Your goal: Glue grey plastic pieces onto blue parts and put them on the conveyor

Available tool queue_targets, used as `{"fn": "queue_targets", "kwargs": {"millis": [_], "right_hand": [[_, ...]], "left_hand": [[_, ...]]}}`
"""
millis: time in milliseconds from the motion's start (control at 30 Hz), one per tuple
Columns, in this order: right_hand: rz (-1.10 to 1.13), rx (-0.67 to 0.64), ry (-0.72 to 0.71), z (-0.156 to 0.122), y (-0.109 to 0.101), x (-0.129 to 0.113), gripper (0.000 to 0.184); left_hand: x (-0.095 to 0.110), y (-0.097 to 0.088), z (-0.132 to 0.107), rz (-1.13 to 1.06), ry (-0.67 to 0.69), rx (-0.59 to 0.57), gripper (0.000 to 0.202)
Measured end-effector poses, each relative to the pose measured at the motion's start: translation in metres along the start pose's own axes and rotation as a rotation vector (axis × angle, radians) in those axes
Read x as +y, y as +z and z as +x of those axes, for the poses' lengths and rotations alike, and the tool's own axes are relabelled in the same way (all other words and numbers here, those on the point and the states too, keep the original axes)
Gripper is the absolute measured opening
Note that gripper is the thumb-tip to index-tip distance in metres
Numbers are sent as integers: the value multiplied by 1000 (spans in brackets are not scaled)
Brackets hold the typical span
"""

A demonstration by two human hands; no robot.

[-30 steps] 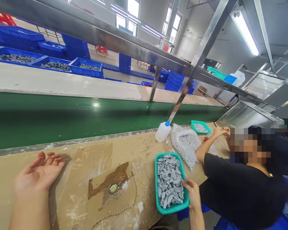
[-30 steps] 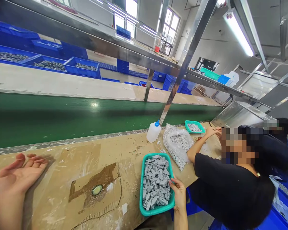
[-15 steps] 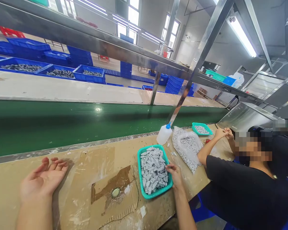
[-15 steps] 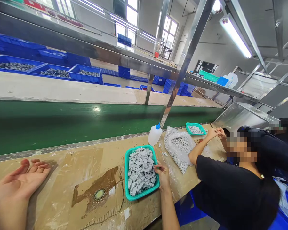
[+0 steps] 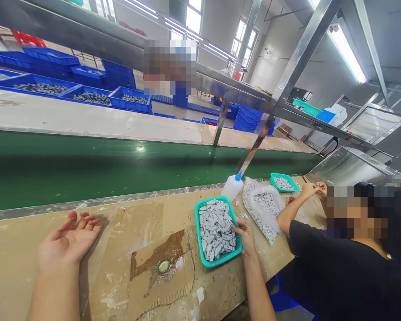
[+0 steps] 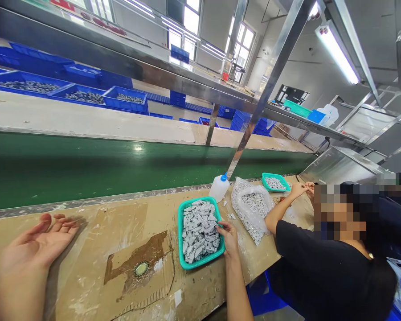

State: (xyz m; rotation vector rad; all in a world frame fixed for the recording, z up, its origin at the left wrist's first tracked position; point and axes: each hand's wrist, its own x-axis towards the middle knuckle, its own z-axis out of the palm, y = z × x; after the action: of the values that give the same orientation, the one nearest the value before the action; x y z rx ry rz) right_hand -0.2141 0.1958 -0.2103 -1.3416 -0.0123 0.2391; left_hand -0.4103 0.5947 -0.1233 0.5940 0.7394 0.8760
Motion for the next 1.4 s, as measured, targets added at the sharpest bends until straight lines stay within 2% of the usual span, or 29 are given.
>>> {"fn": "queue_targets", "kwargs": {"millis": [100, 267, 433, 767, 1167, 1400], "right_hand": [[-22, -35, 4, 3, 3, -4, 34], [-46, -85, 26, 3, 3, -9, 33], [-36, -87, 43, 4, 1, -7, 38], [43, -29, 29, 13, -3, -8, 34], [63, -51, 83, 23, -10, -9, 39], [28, -94, 64, 24, -12, -7, 39]], "left_hand": [[0, 1, -3, -187, -111, 86, 37], [-4, 5, -5, -338, -132, 150, 29], [-6, 4, -4, -360, -120, 156, 26], [-3, 8, -10, -358, -126, 171, 27], [-5, 6, -7, -355, -127, 164, 30], [-5, 6, -8, -363, -125, 154, 27]]}}
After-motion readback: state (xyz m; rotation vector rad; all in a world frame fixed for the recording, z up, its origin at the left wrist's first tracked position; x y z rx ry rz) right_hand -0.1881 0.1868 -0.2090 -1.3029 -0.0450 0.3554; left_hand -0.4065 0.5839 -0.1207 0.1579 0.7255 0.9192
